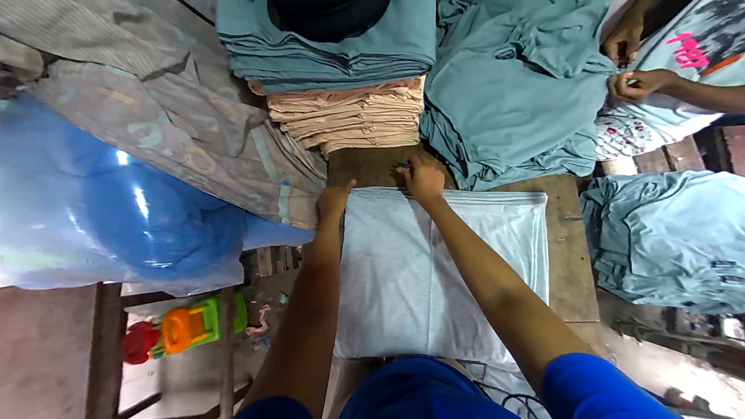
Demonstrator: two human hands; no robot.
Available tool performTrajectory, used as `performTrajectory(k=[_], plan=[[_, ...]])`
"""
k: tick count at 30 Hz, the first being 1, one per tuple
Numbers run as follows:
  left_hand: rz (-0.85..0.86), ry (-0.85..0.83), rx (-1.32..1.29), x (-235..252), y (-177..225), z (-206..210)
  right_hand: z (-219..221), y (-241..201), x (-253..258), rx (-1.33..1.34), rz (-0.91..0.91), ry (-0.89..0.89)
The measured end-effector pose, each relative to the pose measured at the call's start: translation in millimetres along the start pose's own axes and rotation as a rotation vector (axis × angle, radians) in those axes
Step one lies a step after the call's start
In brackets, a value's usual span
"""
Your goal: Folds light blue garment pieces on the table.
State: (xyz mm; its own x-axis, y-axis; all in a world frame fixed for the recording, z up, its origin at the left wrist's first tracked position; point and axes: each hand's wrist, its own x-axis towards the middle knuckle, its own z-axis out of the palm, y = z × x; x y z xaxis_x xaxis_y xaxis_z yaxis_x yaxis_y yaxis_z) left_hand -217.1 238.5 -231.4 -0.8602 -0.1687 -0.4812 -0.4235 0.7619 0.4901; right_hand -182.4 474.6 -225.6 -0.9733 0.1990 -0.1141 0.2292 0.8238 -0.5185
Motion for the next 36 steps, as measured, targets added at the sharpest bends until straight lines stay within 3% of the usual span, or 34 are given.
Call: performTrajectory(k=[3,7,11,13,16,18,20,23,25,27,31,33,36], plan=[[0.007,-0.005,-0.019,25.3,2.1,-0.4,7.6,-3.5,-13.6,0.024,-0.031,0.004],[0.043,0.036,-0.310,46.6,-24.0,-28.2,8.3,5.9,-25.0,0.054,0.040,-0.007],[0.134,0.199,-0.703,44.0,-41.8,-70.9,-0.6,-6.6,-29.7,0.082,0.082,-0.034],[0.246,0.191,-0.584,30.8,-64.7,-82.3,3.8,-16.0,-25.0,0.096,0.099,-0.024],[0.460,-0.001,-0.087,2.1,-127.6,-70.7,20.4,-19.4,0.5,0.042,0.083,-0.057],[0.367,-0.049,0.121,-20.4,-180.3,-56.4,33.1,-17.4,15.9,0.011,0.060,-0.056],[0.113,-0.082,0.234,-44.8,-214.9,-53.0,37.1,-17.7,22.0,0.003,0.024,0.062],[0.030,-0.082,0.165,-62.1,-245.0,-49.3,28.1,-13.8,7.2,0.045,0.013,0.265],[0.060,-0.008,0.079,-66.0,-235.9,-46.1,16.4,2.0,-27.1,0.088,-0.003,0.388],[0.132,0.069,0.002,-69.5,-199.2,-41.2,2.4,36.0,-75.6,0.095,0.052,0.539],[0.513,0.148,-0.179,-50.3,-130.9,-9.8,-27.8,119.4,-154.1,0.058,0.558,0.764],[0.480,0.066,-0.185,-45.1,-89.2,5.6,-45.0,151.9,-164.4,0.064,0.761,0.745],[0.341,0.038,-0.086,-33.9,-49.1,20.4,-60.0,176.0,-151.6,0.011,0.754,0.525]])
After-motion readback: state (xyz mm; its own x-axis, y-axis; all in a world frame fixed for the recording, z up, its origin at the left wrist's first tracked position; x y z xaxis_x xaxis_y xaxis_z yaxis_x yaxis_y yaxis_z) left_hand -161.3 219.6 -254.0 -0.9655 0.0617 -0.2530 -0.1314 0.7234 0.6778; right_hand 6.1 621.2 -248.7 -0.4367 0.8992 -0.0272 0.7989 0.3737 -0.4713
